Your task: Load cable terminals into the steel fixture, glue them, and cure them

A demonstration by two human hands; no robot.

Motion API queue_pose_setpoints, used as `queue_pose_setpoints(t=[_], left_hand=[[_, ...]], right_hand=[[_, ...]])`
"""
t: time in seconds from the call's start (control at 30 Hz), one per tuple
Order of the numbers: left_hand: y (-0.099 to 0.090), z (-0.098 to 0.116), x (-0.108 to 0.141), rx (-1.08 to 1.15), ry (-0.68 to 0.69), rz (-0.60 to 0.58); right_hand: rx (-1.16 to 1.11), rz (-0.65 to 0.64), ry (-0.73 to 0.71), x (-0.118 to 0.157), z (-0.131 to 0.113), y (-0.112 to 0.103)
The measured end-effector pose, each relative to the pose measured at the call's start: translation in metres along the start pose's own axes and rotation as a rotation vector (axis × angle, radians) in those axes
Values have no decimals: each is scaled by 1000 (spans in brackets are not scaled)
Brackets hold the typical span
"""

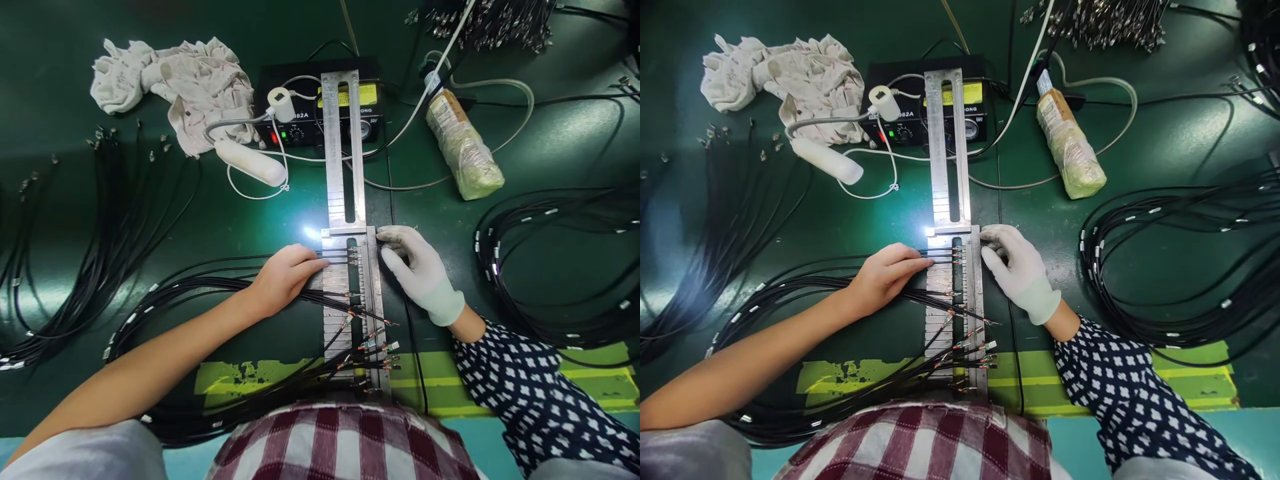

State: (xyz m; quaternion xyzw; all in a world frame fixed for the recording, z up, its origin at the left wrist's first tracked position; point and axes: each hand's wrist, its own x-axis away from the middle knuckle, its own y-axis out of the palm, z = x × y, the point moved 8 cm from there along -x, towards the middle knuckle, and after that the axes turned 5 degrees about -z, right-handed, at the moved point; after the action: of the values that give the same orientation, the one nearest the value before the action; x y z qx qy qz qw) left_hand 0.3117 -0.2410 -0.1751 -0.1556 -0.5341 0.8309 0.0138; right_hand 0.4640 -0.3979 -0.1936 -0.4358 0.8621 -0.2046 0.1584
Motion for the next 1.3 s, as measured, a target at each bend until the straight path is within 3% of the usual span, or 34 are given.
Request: queue_pose_setpoints(t=[0.13,0.3,0.47,0.67,0.83,0.9,1.0,1.13,1.3], left_hand=[[2,1,12,-177,-71,-31],[8,3,15,-172,-84,-99],[6,4,2,-189,-69,-71],[14,6,-15,-342,-53,-222],[-19,19,-11,-312,-55,-53],[-36,29,-5,-227,-58,22],[-56,48,7,-180,-50,101],[-71,70,22,-182,-31,207],[-78,73,36,-116,-49,273]], right_hand=[[12,-1,-16,0,0,0],[10,6,-24,-1,-1,0],[8,11,0,-1,0,0],[27,18,-5,-1,3,1],[4,54,-82,1,-8,-5],[-25,33,-165,5,-27,-5],[-116,-104,-273,13,-65,8],[-238,-230,-261,20,-98,26],[-311,-300,-241,24,-110,35]])
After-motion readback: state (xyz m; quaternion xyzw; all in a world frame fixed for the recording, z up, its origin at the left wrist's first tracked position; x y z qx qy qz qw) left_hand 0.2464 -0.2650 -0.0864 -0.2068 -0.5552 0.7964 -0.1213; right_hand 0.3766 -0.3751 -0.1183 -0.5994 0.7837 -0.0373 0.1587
